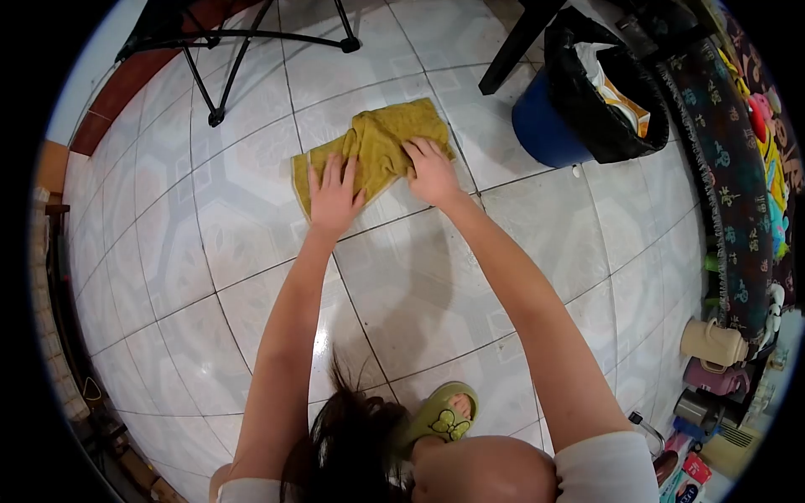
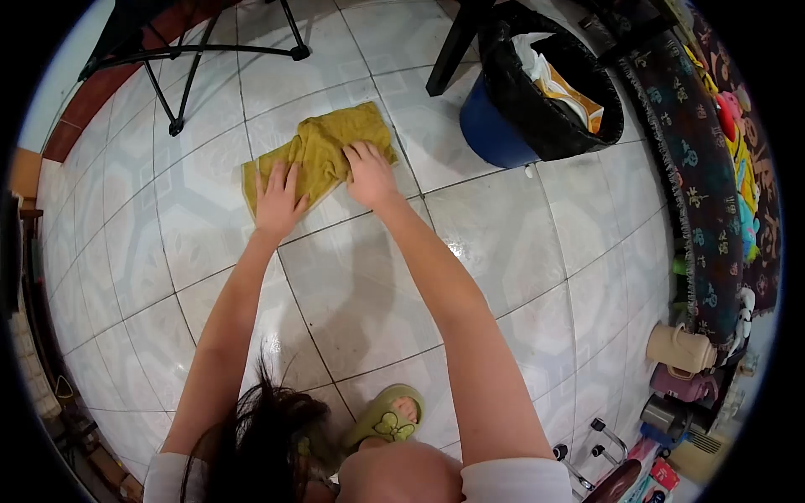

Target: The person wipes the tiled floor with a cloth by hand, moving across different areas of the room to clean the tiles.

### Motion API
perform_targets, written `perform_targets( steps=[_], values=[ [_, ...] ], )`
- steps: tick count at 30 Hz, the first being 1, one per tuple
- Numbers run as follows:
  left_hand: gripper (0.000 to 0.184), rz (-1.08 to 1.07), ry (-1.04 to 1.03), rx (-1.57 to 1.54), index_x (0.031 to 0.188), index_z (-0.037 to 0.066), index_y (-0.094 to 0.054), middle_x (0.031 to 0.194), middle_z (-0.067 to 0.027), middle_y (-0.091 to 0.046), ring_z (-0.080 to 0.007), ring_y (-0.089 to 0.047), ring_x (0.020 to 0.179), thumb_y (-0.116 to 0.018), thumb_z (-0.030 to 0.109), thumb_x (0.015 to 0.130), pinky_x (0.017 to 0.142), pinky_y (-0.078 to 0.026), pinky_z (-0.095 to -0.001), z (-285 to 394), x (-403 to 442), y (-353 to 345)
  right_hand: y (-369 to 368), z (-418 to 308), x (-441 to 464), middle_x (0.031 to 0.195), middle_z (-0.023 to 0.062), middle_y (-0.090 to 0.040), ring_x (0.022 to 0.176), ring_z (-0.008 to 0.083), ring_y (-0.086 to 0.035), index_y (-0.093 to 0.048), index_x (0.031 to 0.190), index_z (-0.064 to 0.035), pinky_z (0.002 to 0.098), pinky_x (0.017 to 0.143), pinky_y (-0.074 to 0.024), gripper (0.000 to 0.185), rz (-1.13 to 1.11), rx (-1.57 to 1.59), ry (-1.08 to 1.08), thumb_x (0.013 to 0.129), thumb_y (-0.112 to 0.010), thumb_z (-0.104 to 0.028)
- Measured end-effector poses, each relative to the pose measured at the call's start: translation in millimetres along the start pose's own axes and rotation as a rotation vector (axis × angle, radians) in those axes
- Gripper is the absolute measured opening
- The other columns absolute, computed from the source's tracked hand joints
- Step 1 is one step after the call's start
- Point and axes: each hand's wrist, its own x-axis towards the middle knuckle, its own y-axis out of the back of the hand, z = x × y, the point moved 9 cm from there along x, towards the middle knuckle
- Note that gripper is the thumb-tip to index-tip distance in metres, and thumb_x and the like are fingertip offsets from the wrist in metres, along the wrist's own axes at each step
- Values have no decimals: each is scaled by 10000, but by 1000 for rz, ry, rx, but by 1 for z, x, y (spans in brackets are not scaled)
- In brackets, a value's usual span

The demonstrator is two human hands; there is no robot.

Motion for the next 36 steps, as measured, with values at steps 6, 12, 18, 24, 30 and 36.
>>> perform_targets(
  steps=[6, 12, 18, 24, 30, 36],
  values=[
    [634, -43, 17, -114, 1465, 209, -289, 1465, -244, -273, -358, -266, 1374, -488, 292, 868, 1110, -221, -524, 8, -1, -11, -20, 5, -11, 1444, 155, -388, 1316, 343, -376, -469, 1358, -125, 444, 1070, -343, 504, -78, -278, 57, 869, -468, -244],
    [625, -195, -204, 23, 1472, 277, -276, 1510, -266, -159, -405, -190, 1397, -466, 287, 877, 1097, -228, -547, 20, -48, -6, 2, 4, -89, 1415, 207, -404, 1256, 384, -423, -506, 1332, -135, 453, 1017, -388, 493, -80, -339, 139, 853, -524, -253],
    [585, -272, -251, -135, 1455, 281, -327, 1486, -261, -206, -413, -223, 1372, -484, 346, 895, 1100, -212, -561, 42, -102, 17, 12, -8, -154, 1330, 165, -458, 1186, 369, -464, -501, 1328, -136, 435, 977, -423, 481, -377, -256, -6, 869, -533, -275],
    [558, -152, -153, -67, 1427, 373, -365, 1491, -172, -248, -413, -191, 1380, -520, 376, 891, 1080, -155, -641, 51, -69, 4, -14, -18, -92, 1491, 119, -277, 1389, 399, -170, -361, 1429, -323, 671, 1062, -121, 610, -117, -303, 96, 873, -509, -523],
    [580, -189, -233, -86, 1428, 427, -335, 1524, -162, -211, -427, -114, 1412, -505, 481, 876, 1046, -60, -720, 54, -91, -3, -28, -25, -124, 1575, 97, -104, 1435, 407, -3, -277, 1463, -391, 718, 1051, -22, 744, -257, -277, 55, 808, -489, -675],
    [602, -338, -193, -198, 1420, 425, -359, 1554, -162, -151, -432, -55, 1427, -523, 525, 849, 1029, -10, -740, 102, -215, -6, -31, -57, -242, 1573, 109, -112, 1429, 430, -29, -298, 1463, -364, 730, 1037, -38, 791, -460, -199, 128, 777, -511, -695]
  ],
)
